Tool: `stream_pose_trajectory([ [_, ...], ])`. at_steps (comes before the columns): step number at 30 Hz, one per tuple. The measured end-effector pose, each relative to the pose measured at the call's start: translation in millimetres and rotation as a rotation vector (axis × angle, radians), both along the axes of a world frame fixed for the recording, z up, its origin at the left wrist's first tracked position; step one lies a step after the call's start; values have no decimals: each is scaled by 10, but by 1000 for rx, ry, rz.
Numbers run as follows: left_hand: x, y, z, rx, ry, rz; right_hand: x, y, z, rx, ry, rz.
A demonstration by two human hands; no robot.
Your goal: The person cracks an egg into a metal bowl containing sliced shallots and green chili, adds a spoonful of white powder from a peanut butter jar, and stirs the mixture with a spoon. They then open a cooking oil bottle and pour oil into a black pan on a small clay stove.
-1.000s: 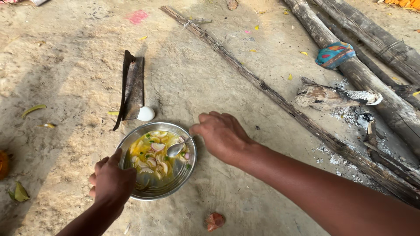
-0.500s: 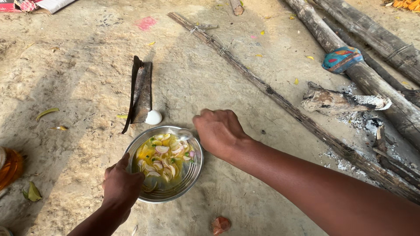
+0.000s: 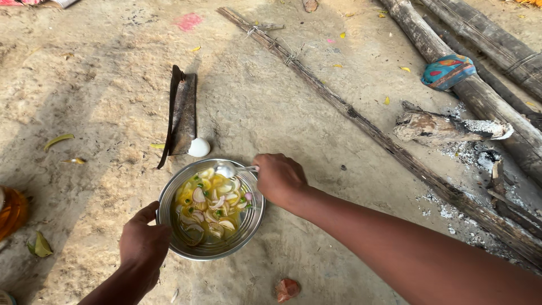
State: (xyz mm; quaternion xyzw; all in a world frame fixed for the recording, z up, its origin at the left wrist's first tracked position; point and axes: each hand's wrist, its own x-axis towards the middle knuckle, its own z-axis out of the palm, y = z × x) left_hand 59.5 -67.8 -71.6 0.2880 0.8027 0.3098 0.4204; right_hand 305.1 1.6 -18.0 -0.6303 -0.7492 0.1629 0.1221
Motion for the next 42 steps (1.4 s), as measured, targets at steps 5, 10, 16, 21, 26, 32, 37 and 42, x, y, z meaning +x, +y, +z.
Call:
stream_pose_trajectory([
  [5,-36,-20,4,-18,14,14,-306,57,-140,-322,128,6],
  [10,-50,-18,-24,11,-16,6,-330,-6,-209,-106,69,472],
  [16,-95,40,-102,10,-54,-36,18,-45,250,-180,-83,272],
  [21,-90,71,-116,58,-66,-54,0,-218,368,-365,-214,242],
  [26,-27,86,-11,-12,-85,-21,111,-128,364,-45,-48,137],
  [32,30,11,114,-15,-39,-37,-71,-200,129,-378,85,-52],
  [37,67,-2,166,-4,-48,-8,-60,-95,-32,-379,183,24],
  [42,35,0,147,-28,-57,19,-51,-97,-69,-434,155,70],
])
